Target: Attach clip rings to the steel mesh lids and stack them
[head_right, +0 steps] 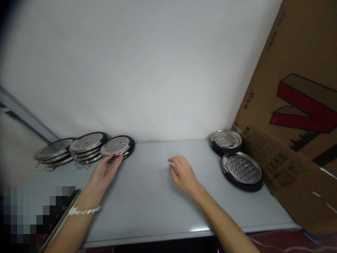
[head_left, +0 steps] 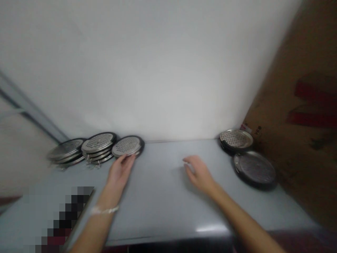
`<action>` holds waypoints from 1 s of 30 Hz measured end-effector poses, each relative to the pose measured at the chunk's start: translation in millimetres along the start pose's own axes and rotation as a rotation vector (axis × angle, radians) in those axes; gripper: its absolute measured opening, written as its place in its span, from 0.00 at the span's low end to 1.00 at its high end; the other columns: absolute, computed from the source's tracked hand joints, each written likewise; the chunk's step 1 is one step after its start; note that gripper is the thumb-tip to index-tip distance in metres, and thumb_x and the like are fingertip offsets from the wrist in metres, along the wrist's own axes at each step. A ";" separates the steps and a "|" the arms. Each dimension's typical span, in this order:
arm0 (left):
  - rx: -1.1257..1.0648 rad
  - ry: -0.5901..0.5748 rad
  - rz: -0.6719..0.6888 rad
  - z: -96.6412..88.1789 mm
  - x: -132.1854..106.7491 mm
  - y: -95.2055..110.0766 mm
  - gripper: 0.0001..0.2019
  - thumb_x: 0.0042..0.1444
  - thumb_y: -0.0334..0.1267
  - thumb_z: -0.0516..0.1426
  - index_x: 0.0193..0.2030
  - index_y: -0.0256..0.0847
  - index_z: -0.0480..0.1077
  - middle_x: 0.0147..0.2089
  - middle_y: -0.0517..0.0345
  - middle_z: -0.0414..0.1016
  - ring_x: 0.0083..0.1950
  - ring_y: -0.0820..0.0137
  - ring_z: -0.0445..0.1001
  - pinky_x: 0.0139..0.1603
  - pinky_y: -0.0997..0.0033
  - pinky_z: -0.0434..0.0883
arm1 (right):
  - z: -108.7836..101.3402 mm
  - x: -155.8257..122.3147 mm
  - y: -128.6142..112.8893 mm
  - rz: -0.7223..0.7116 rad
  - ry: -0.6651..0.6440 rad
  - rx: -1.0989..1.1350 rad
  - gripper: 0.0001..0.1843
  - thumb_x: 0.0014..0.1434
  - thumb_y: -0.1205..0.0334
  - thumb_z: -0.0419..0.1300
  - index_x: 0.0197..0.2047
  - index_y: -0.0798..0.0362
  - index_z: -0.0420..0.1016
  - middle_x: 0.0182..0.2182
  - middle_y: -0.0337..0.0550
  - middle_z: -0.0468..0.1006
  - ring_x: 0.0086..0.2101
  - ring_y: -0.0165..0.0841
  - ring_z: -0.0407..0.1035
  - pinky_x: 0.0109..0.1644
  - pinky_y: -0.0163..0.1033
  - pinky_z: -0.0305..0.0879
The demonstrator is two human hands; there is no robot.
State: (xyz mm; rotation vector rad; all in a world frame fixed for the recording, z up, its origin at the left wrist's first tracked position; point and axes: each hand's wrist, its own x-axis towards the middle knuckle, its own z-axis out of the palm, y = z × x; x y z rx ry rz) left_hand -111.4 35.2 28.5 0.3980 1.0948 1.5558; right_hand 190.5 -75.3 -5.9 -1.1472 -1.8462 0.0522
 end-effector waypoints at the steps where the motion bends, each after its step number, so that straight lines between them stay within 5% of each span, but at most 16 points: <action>1: -0.004 -0.004 -0.049 -4.5 -4.6 2.4 0.08 0.60 0.21 0.51 0.41 0.33 0.68 0.40 0.46 0.76 0.41 0.69 0.80 0.41 0.76 0.81 | -10.1 -3.5 2.7 0.041 0.074 -0.004 0.09 0.67 0.67 0.52 0.48 0.51 0.71 0.41 0.48 0.78 0.43 0.40 0.72 0.48 0.45 0.69; 6: -0.012 0.010 -0.164 -30.7 -24.8 5.5 0.08 0.60 0.23 0.50 0.36 0.37 0.67 0.42 0.46 0.77 0.42 0.67 0.80 0.37 0.73 0.80 | -80.8 -52.3 26.5 0.176 0.232 -0.386 0.09 0.66 0.61 0.55 0.47 0.52 0.71 0.42 0.50 0.77 0.45 0.45 0.70 0.52 0.52 0.65; 12: 0.139 0.016 -0.051 -37.7 -32.7 0.3 0.13 0.53 0.20 0.55 0.40 0.42 0.69 0.37 0.57 0.77 0.34 0.74 0.77 0.30 0.80 0.73 | -154.2 -146.2 66.6 0.530 0.062 -0.988 0.23 0.63 0.47 0.54 0.51 0.57 0.71 0.49 0.64 0.72 0.48 0.58 0.65 0.48 0.63 0.62; 16: 0.164 -0.077 -0.008 -17.6 -37.4 -6.3 0.16 0.50 0.22 0.59 0.44 0.42 0.71 0.37 0.58 0.77 0.34 0.75 0.75 0.31 0.80 0.70 | -167.1 -181.0 83.0 0.567 -0.012 -0.966 0.22 0.63 0.48 0.52 0.53 0.53 0.71 0.49 0.61 0.71 0.48 0.56 0.65 0.45 0.59 0.65; 22: 0.209 -0.193 0.055 11.8 -45.3 -15.3 0.19 0.47 0.27 0.64 0.47 0.44 0.73 0.38 0.59 0.78 0.39 0.72 0.76 0.35 0.77 0.67 | -167.9 -174.5 97.0 0.470 -0.009 -0.870 0.20 0.62 0.47 0.54 0.47 0.52 0.73 0.46 0.58 0.70 0.49 0.54 0.65 0.51 0.58 0.63; 30: 0.351 -0.264 0.116 -1.8 -43.7 -19.8 0.23 0.44 0.36 0.67 0.49 0.46 0.75 0.40 0.57 0.78 0.44 0.68 0.75 0.37 0.75 0.67 | -178.7 -185.0 99.6 0.483 0.001 -0.796 0.22 0.61 0.42 0.54 0.44 0.51 0.73 0.47 0.56 0.70 0.50 0.52 0.65 0.53 0.58 0.63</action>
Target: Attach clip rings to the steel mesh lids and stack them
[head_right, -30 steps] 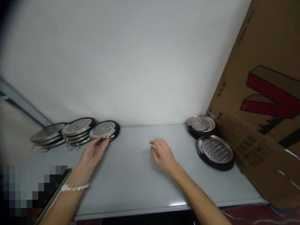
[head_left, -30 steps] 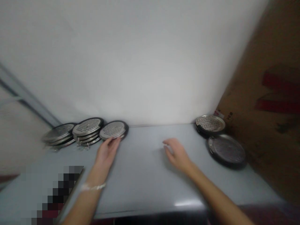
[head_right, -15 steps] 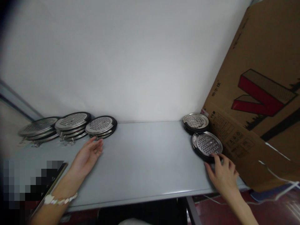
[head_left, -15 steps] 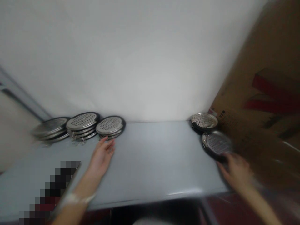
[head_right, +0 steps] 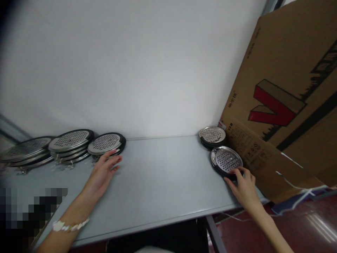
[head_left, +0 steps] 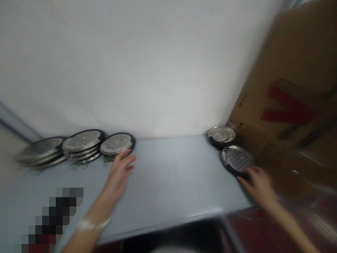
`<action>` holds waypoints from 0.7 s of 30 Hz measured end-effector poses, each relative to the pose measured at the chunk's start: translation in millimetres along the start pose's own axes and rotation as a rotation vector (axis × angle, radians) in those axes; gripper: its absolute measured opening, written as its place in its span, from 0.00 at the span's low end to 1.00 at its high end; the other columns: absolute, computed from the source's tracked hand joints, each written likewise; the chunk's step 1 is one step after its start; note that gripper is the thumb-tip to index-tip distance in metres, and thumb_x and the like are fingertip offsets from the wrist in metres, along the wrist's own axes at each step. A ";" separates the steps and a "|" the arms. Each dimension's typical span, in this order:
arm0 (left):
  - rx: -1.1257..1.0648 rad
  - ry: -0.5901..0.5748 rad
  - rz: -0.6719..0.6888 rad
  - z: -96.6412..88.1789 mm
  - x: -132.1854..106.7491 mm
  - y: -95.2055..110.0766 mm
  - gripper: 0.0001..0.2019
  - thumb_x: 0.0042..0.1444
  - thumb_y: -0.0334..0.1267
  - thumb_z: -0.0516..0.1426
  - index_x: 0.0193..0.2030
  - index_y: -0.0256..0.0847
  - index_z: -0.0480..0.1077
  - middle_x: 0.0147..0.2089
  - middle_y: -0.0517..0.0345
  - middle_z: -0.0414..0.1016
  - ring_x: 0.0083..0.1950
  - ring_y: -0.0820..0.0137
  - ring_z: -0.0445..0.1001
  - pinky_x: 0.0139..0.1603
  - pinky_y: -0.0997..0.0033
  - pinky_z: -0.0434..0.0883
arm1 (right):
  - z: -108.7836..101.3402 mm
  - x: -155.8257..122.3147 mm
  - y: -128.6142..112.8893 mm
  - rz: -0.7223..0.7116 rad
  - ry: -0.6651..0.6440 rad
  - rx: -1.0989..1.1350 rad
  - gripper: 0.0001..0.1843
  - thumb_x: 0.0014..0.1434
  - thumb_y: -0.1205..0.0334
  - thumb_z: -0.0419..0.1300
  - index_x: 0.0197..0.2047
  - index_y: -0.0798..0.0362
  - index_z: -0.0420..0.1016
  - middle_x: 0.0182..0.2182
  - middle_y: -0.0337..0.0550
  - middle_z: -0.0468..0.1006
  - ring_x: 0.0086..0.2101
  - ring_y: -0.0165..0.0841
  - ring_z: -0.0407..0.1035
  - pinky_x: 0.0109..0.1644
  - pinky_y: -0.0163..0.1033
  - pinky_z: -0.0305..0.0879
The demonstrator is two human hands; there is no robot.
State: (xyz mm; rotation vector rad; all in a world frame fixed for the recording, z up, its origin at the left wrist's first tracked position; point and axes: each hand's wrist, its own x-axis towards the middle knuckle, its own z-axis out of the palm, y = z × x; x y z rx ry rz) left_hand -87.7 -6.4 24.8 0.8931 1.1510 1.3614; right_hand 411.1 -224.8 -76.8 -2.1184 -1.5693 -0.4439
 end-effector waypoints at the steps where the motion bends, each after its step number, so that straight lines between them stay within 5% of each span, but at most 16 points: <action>1: 0.014 -0.012 -0.003 -2.7 -0.3 -1.9 0.23 0.43 0.37 0.67 0.49 0.45 0.75 0.40 0.57 0.78 0.44 0.68 0.75 0.37 0.75 0.67 | -0.4 -1.3 1.5 0.000 -0.003 0.012 0.22 0.61 0.41 0.54 0.44 0.51 0.74 0.47 0.56 0.70 0.51 0.52 0.65 0.54 0.58 0.63; 21: 0.156 -0.106 -0.069 -7.5 -7.6 -14.6 0.23 0.39 0.42 0.70 0.45 0.41 0.76 0.38 0.54 0.77 0.42 0.65 0.74 0.37 0.73 0.67 | -10.4 -12.5 -6.0 0.027 0.034 0.029 0.19 0.59 0.42 0.57 0.39 0.50 0.75 0.48 0.56 0.69 0.52 0.54 0.65 0.54 0.60 0.63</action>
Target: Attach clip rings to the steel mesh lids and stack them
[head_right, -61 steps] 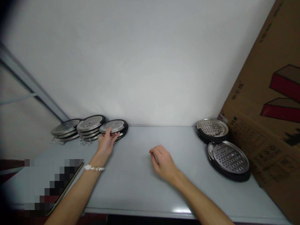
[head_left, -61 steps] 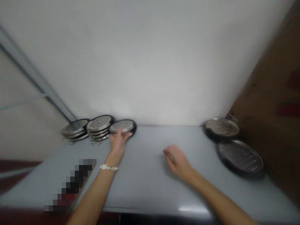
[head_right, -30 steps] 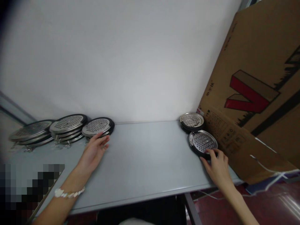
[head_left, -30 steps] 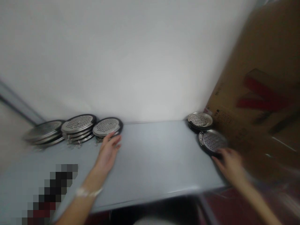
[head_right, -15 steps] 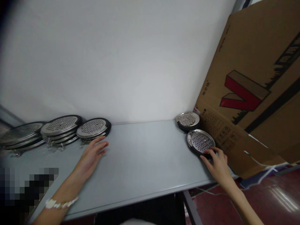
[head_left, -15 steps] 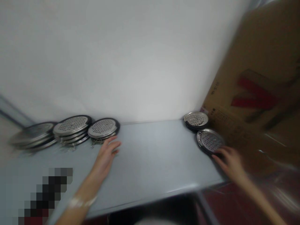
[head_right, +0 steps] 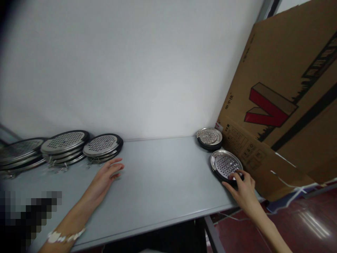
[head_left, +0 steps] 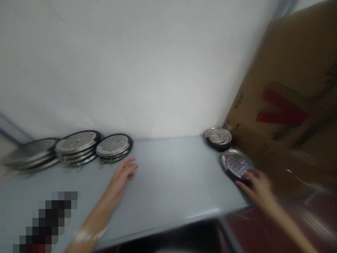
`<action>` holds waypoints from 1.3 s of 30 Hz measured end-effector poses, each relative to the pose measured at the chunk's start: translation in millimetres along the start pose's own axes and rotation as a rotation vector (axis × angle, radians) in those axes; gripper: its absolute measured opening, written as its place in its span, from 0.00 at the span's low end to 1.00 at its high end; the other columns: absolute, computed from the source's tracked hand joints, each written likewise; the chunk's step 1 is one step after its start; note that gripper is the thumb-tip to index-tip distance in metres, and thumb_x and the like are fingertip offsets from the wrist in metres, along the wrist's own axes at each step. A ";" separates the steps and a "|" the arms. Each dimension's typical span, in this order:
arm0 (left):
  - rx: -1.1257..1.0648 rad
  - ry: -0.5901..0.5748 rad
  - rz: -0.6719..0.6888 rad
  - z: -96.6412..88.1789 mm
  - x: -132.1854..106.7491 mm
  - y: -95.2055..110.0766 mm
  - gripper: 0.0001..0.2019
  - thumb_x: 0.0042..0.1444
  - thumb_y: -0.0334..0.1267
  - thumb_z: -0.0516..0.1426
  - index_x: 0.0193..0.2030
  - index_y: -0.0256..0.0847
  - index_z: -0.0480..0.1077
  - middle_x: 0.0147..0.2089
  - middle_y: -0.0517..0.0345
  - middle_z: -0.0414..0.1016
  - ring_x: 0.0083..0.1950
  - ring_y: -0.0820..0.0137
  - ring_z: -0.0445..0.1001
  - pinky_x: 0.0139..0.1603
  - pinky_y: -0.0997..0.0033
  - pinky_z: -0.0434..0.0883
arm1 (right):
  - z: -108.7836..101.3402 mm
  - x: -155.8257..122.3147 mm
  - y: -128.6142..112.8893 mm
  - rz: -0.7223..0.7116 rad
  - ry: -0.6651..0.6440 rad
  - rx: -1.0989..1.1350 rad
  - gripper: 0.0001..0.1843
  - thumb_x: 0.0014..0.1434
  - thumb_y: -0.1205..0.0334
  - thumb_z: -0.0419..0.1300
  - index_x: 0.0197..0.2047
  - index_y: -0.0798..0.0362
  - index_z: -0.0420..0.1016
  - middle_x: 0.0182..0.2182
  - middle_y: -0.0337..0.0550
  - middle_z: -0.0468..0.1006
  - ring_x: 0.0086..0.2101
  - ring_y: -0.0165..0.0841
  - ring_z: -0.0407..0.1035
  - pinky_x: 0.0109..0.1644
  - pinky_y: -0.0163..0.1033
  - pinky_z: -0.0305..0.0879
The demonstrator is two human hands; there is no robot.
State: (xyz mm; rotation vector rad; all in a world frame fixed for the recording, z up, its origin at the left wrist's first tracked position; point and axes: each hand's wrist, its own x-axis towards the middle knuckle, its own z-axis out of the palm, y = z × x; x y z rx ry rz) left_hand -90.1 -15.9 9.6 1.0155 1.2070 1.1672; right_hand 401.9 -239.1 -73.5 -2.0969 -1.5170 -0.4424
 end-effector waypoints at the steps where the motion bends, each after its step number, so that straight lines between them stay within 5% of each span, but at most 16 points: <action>1: 0.013 0.001 0.001 -1.2 0.0 -0.2 0.23 0.39 0.42 0.70 0.45 0.41 0.76 0.38 0.54 0.77 0.42 0.65 0.74 0.37 0.73 0.67 | -1.6 -3.8 0.3 -0.004 0.005 0.005 0.18 0.59 0.43 0.57 0.39 0.49 0.75 0.48 0.55 0.69 0.52 0.53 0.65 0.54 0.60 0.63; 7: 0.122 -0.051 0.047 4.1 3.9 -2.5 0.23 0.40 0.46 0.68 0.45 0.42 0.77 0.37 0.53 0.77 0.41 0.64 0.74 0.37 0.72 0.67 | -16.0 -21.2 -26.2 -0.017 -0.022 0.131 0.19 0.58 0.42 0.60 0.39 0.50 0.74 0.51 0.55 0.67 0.52 0.53 0.65 0.57 0.60 0.62; 12: 0.198 -0.313 0.082 35.0 5.2 -5.9 0.15 0.40 0.42 0.69 0.38 0.43 0.78 0.35 0.52 0.78 0.38 0.62 0.74 0.37 0.71 0.68 | -15.0 -9.3 -96.2 -0.079 -0.221 0.410 0.14 0.58 0.48 0.64 0.38 0.49 0.72 0.58 0.53 0.63 0.59 0.50 0.61 0.61 0.55 0.63; 18: 0.450 -0.541 0.193 65.7 16.0 -17.6 0.19 0.50 0.45 0.64 0.49 0.43 0.76 0.39 0.52 0.80 0.40 0.59 0.77 0.44 0.64 0.71 | 3.1 39.8 -184.9 -0.293 -0.460 0.719 0.11 0.57 0.65 0.62 0.43 0.50 0.68 0.62 0.53 0.59 0.63 0.48 0.57 0.63 0.54 0.62; 22: 0.599 -0.434 0.316 65.4 36.8 -25.7 0.16 0.56 0.45 0.59 0.49 0.41 0.75 0.46 0.49 0.81 0.49 0.57 0.77 0.52 0.62 0.69 | 32.1 78.3 -216.3 -0.370 -0.523 0.848 0.17 0.50 0.76 0.53 0.42 0.50 0.65 0.53 0.49 0.66 0.56 0.41 0.63 0.61 0.51 0.62; 25: 0.614 -0.372 0.264 58.0 45.9 -30.2 0.14 0.57 0.46 0.57 0.43 0.39 0.74 0.40 0.49 0.80 0.42 0.58 0.77 0.45 0.63 0.71 | 55.0 99.8 -230.0 -0.340 -0.494 0.815 0.17 0.48 0.78 0.48 0.38 0.50 0.64 0.45 0.46 0.69 0.48 0.37 0.66 0.57 0.48 0.64; 31: 0.320 -0.327 0.037 47.2 48.3 -30.1 0.15 0.55 0.46 0.60 0.43 0.38 0.67 0.28 0.59 0.75 0.23 0.70 0.71 0.22 0.73 0.66 | 89.4 112.1 -245.2 -0.266 -0.423 0.659 0.07 0.59 0.70 0.50 0.39 0.51 0.66 0.39 0.44 0.72 0.42 0.38 0.66 0.51 0.47 0.65; 39: 0.299 -0.146 0.085 31.6 71.7 -29.7 0.15 0.58 0.36 0.58 0.51 0.38 0.63 0.29 0.61 0.74 0.22 0.75 0.71 0.23 0.79 0.66 | 107.3 109.3 -229.1 -0.238 -0.366 0.735 0.12 0.63 0.61 0.52 0.49 0.52 0.69 0.45 0.48 0.76 0.48 0.41 0.69 0.55 0.49 0.64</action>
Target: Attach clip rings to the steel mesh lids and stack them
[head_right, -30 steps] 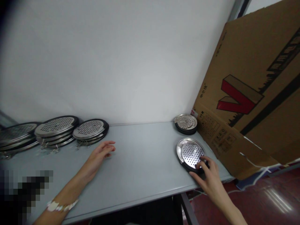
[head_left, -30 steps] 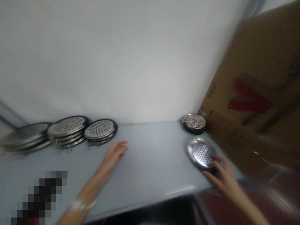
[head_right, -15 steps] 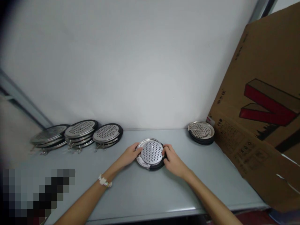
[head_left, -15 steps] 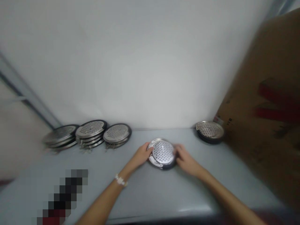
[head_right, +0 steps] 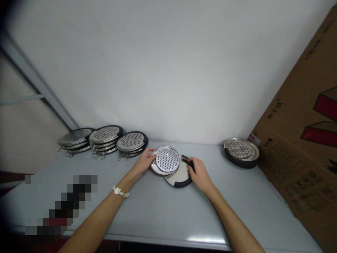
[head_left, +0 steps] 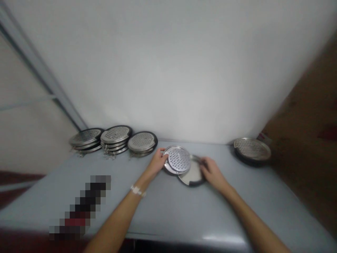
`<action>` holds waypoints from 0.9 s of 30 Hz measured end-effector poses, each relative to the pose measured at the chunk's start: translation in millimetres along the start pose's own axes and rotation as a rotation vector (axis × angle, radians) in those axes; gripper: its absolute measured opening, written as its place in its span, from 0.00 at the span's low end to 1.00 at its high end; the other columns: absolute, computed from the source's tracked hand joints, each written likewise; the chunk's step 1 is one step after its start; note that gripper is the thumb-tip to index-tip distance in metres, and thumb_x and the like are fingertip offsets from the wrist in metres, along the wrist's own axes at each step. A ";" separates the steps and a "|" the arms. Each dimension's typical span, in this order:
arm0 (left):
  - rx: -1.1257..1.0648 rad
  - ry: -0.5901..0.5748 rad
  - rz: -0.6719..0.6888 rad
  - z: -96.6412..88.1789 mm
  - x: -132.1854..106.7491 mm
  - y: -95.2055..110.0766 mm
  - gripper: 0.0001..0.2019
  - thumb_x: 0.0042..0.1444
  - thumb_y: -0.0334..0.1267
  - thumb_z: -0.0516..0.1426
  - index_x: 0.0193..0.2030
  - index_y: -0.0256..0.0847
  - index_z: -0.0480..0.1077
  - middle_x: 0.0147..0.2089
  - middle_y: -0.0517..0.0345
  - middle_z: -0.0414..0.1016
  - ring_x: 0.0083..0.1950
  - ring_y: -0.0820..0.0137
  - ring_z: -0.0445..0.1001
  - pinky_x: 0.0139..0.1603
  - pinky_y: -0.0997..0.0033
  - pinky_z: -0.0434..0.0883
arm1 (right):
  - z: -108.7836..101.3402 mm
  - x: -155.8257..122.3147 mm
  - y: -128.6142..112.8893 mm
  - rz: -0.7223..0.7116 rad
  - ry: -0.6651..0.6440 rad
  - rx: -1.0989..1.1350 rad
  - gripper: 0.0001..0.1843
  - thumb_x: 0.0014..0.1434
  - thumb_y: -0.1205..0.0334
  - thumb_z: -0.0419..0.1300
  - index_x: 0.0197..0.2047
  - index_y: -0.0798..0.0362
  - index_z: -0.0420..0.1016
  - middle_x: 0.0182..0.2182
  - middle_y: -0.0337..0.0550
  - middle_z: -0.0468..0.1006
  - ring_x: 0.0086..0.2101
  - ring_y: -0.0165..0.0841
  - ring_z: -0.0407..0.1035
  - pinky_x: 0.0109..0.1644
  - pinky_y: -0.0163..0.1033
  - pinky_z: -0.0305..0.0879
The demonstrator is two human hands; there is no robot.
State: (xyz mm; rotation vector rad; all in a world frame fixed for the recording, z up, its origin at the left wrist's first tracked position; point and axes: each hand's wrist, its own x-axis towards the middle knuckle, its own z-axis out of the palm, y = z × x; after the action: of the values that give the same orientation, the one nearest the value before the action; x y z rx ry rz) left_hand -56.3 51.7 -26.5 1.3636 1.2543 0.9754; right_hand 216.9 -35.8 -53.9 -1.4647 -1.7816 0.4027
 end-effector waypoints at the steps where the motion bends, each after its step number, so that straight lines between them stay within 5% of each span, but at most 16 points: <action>1: 0.019 0.017 -0.001 -4.0 3.0 -1.6 0.16 0.58 0.35 0.58 0.53 0.37 0.63 0.29 0.62 0.74 0.22 0.75 0.71 0.23 0.79 0.66 | -2.0 0.0 2.6 0.021 0.012 0.003 0.11 0.63 0.61 0.52 0.48 0.51 0.69 0.44 0.47 0.77 0.47 0.41 0.70 0.54 0.48 0.65; 6: 0.168 0.062 0.012 -25.1 15.5 -9.9 0.17 0.57 0.32 0.59 0.53 0.35 0.66 0.30 0.59 0.76 0.26 0.72 0.74 0.27 0.77 0.69 | -14.8 4.1 22.9 0.172 0.086 -0.063 0.12 0.61 0.58 0.53 0.46 0.51 0.70 0.39 0.45 0.79 0.38 0.39 0.73 0.44 0.42 0.68; 12: 0.452 0.107 0.060 -36.6 18.6 -12.2 0.15 0.54 0.28 0.59 0.49 0.35 0.72 0.34 0.55 0.79 0.35 0.66 0.77 0.38 0.70 0.72 | -34.5 15.3 43.4 0.226 0.166 -0.190 0.13 0.61 0.57 0.53 0.44 0.54 0.74 0.38 0.51 0.80 0.40 0.42 0.74 0.46 0.45 0.67; 19: 0.685 0.159 0.140 -30.5 7.6 0.6 0.19 0.56 0.34 0.60 0.54 0.34 0.70 0.50 0.42 0.77 0.53 0.55 0.75 0.58 0.56 0.68 | -33.7 27.6 38.9 0.168 0.092 -0.162 0.14 0.61 0.57 0.55 0.45 0.52 0.77 0.39 0.47 0.82 0.37 0.39 0.75 0.44 0.42 0.67; 23: 0.878 0.234 0.440 -8.5 -11.1 11.4 0.20 0.60 0.39 0.58 0.58 0.37 0.69 0.55 0.41 0.73 0.60 0.51 0.69 0.64 0.48 0.63 | -26.8 24.5 31.7 0.172 0.089 -0.124 0.15 0.62 0.55 0.54 0.46 0.53 0.77 0.39 0.48 0.82 0.35 0.38 0.75 0.42 0.41 0.68; 27: 0.908 -0.205 0.808 26.1 -41.9 20.8 0.18 0.63 0.44 0.57 0.59 0.47 0.70 0.62 0.50 0.70 0.67 0.54 0.60 0.69 0.49 0.59 | -20.2 21.0 23.0 0.168 0.074 -0.091 0.14 0.61 0.55 0.55 0.43 0.52 0.77 0.38 0.46 0.82 0.35 0.37 0.75 0.41 0.39 0.68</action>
State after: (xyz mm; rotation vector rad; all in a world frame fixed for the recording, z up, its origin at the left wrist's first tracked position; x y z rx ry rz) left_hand -32.8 7.3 -7.9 2.7410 1.0060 0.7359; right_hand 246.6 -14.2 -48.6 -1.6781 -1.6431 0.3511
